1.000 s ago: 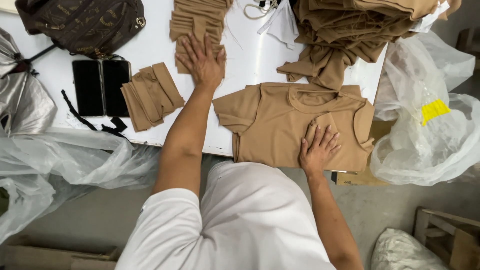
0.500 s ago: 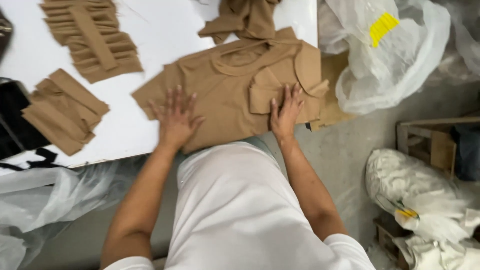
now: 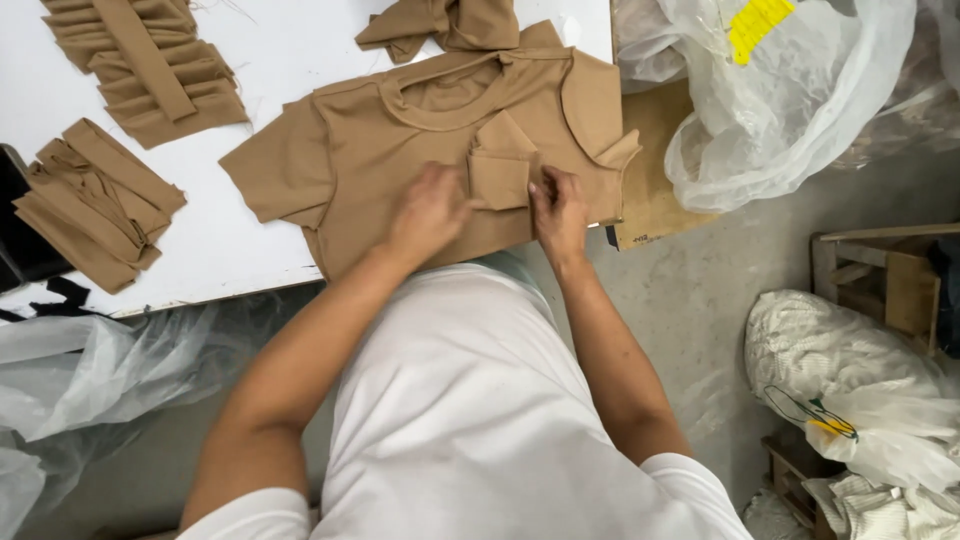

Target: Folding small fabric components and a brown t-shirt on a production table.

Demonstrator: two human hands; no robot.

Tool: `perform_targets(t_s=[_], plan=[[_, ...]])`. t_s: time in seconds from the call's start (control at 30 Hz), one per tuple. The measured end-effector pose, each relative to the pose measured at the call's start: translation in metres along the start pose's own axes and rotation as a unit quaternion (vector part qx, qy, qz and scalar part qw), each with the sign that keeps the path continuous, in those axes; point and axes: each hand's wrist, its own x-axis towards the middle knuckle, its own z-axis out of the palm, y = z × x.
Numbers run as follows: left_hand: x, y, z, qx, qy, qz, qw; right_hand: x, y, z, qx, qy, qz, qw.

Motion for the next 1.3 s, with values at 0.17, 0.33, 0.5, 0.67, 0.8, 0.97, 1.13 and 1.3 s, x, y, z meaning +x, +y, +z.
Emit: perform_targets(t_s=[0.17,0.33,0.5,0.67,0.8,0.97,1.13,1.3], plan=[[0.040,0.065,0.004,-0.275,-0.164,-0.226,0.920,0.005,-0.005,0.013,0.083,0.008,-0.007,0.997],[0.017,0.051,-0.003,-0.536,-0.070,-0.291,0.789,-0.013,-0.079,0.009,0.248,-0.118,-0.087,0.958],[-0.025,-0.031,-0.022,-0.559,0.058,-0.347,0.751,-0.011,-0.062,-0.022,0.312,-0.084,-0.074,0.944],[-0.042,-0.071,-0.055,-0.168,0.008,-0.409,0.897,0.022,0.050,-0.050,0.092,0.202,0.155,0.963],[-0.036,-0.001,-0.097,-0.173,0.042,-0.370,0.912,0.069,0.019,-0.086,0.290,0.034,0.386,0.875],[-0.039,0.000,-0.076,-0.130,0.184,-0.254,0.941,0.092,0.151,-0.046,0.343,0.108,0.344,0.867],[-0.043,0.015,-0.093,-0.156,0.222,-0.198,0.942,0.066,0.005,-0.089,0.193,0.170,-0.034,0.966],[-0.027,-0.002,-0.036,-0.258,0.142,-0.183,0.938,0.014,-0.015,-0.054,-0.076,-0.049,-0.333,0.939]])
